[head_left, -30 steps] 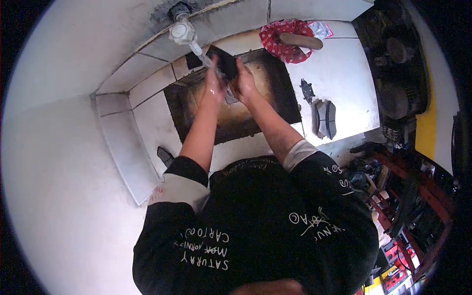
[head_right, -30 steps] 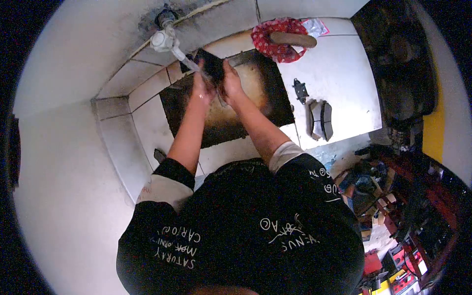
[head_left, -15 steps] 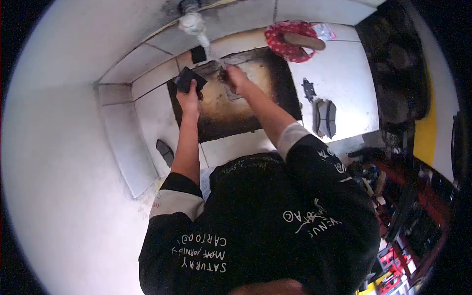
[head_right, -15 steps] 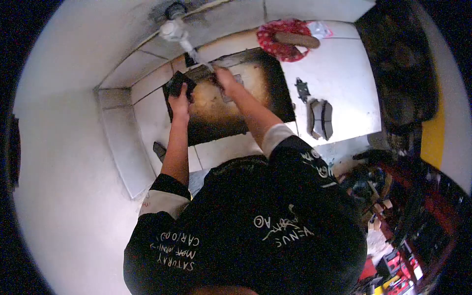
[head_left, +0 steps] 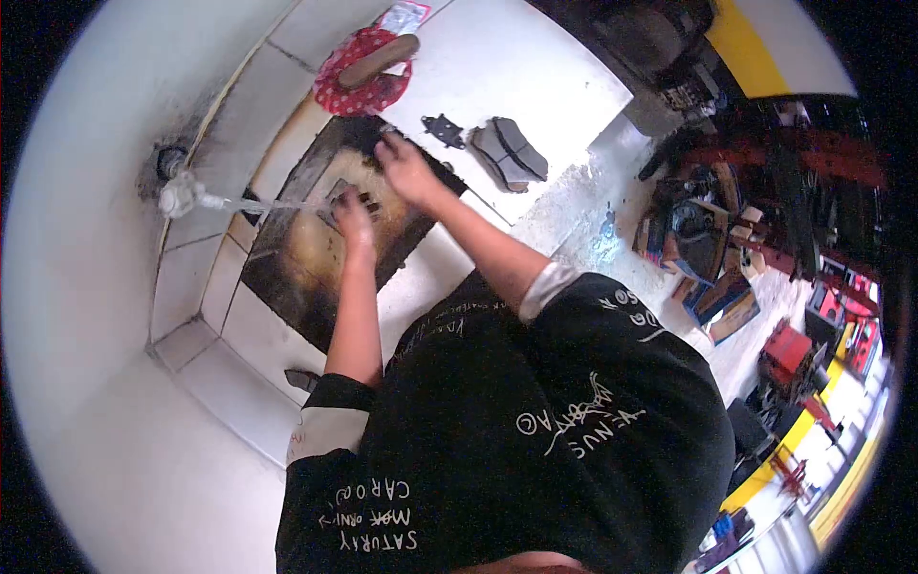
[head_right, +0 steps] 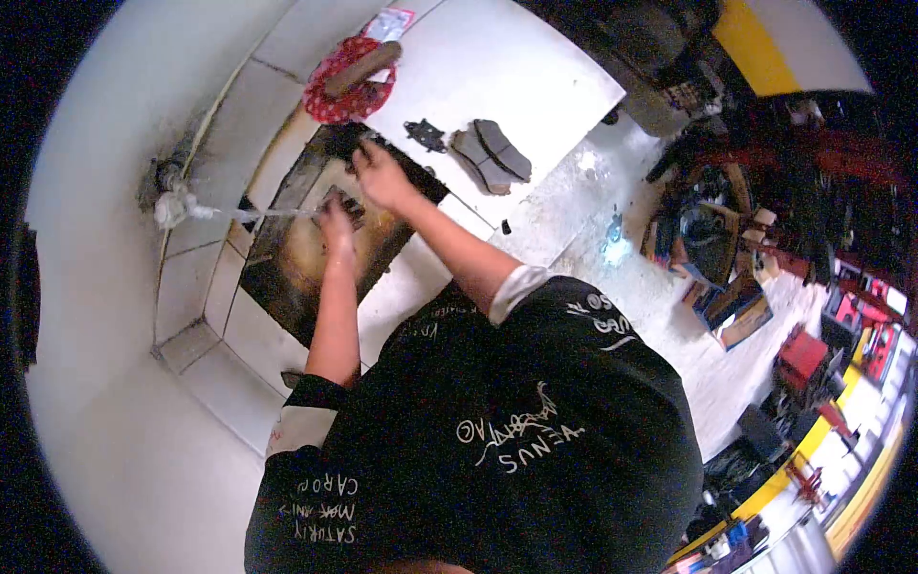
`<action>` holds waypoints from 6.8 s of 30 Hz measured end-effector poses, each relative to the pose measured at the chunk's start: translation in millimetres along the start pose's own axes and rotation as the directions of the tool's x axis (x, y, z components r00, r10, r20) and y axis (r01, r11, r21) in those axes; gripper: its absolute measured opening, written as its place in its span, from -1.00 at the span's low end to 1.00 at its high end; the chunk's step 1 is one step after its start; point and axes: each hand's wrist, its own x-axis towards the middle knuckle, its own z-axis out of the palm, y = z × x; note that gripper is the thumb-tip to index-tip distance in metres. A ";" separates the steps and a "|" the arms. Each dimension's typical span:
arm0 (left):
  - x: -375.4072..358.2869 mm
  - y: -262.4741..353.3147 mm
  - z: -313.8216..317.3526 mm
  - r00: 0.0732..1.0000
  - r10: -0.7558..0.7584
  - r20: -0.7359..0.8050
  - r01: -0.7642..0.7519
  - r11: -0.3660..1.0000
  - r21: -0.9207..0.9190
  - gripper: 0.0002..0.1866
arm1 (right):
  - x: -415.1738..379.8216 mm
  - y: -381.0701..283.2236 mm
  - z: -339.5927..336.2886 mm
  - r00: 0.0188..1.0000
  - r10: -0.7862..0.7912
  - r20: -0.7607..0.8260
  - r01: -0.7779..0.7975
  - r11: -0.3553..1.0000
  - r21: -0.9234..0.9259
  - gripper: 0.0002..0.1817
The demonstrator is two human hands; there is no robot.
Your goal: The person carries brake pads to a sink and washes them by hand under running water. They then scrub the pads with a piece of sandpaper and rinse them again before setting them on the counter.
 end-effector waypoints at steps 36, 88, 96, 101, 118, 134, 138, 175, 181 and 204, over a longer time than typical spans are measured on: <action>1.1 35.2 -74.5 0.896 0.056 0.440 0.363 0.479 -0.799 -0.49 | -41.9 -13.4 -136.1 0.998 -0.032 -0.053 0.052 0.891 0.450 -0.51; 51.4 32.3 -102.4 0.966 -0.246 0.078 0.224 0.650 -0.726 -0.50 | -19.8 -12.7 116.6 0.651 -0.025 0.758 0.321 0.915 -0.245 -0.15; 54.0 43.6 -86.4 0.966 -0.236 0.108 0.243 0.677 -0.695 -0.54 | -8.2 -6.3 106.6 0.663 -0.076 0.744 0.210 0.974 -0.088 -0.12; 69.0 -4.5 -76.1 0.960 -0.225 0.165 0.275 0.658 -0.701 -0.58 | 4.5 2.5 105.1 0.719 0.037 0.694 0.156 0.964 -0.213 -0.18; 64.4 -3.6 -104.2 0.892 -0.002 0.452 0.446 0.160 -0.881 -0.50 | -3.9 32.8 44.4 0.921 -0.044 0.387 0.104 0.986 -0.134 -0.51; 84.1 32.1 -95.6 0.954 -0.301 0.010 0.229 0.702 -0.674 -0.49 | -22.4 -22.1 126.4 0.742 -0.019 0.670 0.228 0.947 -0.225 -0.08; 83.8 12.0 -92.0 0.979 -0.204 -0.016 0.125 0.656 -0.744 -0.47 | -4.0 -24.8 127.7 0.657 0.093 0.748 0.139 0.960 -0.242 -0.11; 64.7 44.0 -109.6 0.957 -0.264 0.125 0.272 0.655 -0.705 -0.44 | 3.4 -29.9 151.9 0.642 0.123 0.757 0.011 0.985 -0.169 -0.13; 75.7 26.3 -109.8 0.974 -0.220 0.055 0.199 0.708 -0.677 -0.35 | 4.5 -43.3 143.5 0.644 -0.002 0.765 0.190 0.969 -0.158 -0.13; 98.8 19.5 -75.2 0.954 0.002 0.300 0.289 0.266 -0.920 -0.47 | -14.3 22.0 32.3 0.952 0.126 0.277 -0.099 0.989 -0.112 -0.45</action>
